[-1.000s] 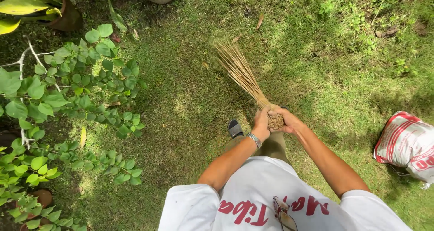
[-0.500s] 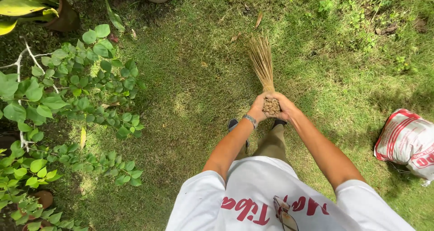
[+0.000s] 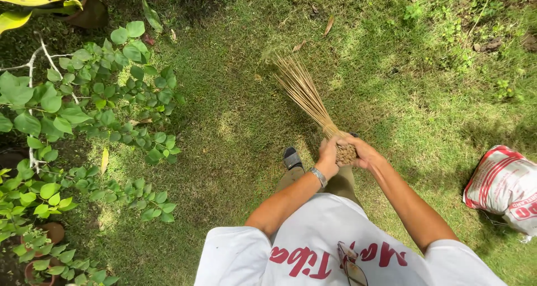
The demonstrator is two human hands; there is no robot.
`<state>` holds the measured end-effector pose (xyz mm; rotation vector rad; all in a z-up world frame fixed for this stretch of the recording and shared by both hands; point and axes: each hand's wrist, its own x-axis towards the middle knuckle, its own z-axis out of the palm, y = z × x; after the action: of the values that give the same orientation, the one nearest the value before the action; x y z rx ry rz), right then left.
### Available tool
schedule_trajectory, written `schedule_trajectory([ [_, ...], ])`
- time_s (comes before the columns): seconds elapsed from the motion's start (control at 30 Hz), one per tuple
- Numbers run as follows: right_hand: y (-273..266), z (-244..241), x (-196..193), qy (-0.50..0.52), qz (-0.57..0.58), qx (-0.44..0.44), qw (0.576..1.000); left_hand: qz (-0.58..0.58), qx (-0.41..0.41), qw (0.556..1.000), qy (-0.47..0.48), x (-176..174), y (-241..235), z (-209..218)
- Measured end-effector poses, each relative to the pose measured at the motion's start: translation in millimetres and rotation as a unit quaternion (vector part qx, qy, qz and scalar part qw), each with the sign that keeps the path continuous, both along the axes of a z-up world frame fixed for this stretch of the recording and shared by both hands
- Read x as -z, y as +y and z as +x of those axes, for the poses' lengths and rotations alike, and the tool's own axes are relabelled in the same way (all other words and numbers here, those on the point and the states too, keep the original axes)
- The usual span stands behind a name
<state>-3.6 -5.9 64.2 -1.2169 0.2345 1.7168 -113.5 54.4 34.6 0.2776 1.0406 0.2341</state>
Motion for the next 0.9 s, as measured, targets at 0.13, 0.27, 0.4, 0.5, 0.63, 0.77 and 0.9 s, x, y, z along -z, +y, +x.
schedule_trajectory([
  [0.13,-33.9,1.5,-22.4,-0.021,-0.025,0.006,0.999,0.001,0.013,1.0,0.003,-49.5,-12.0,3.4],
  [0.27,-32.7,-3.1,-23.5,-0.055,-0.045,0.058,0.996,-0.052,0.108,0.993,-0.015,-20.9,-3.2,11.9],
  [0.4,-5.9,-0.6,23.5,-0.03,-0.025,0.117,0.992,-0.137,0.192,0.965,-0.112,81.7,23.5,20.5],
  [0.5,10.0,2.3,83.2,0.046,-0.041,0.097,0.993,-0.17,0.174,0.961,-0.131,92.2,40.5,13.3],
  [0.63,26.3,-14.0,57.6,0.013,-0.03,0.027,0.999,-0.128,0.12,0.98,-0.089,84.4,43.0,-8.0],
  [0.77,11.2,-21.4,16.8,0.003,-0.015,0.048,0.999,-0.064,0.074,0.993,-0.059,45.1,20.5,-16.1],
  [0.9,-21.3,-19.3,2.4,0.04,0.025,0.088,0.995,-0.012,0.025,0.998,-0.049,-4.3,-1.0,-13.7],
])
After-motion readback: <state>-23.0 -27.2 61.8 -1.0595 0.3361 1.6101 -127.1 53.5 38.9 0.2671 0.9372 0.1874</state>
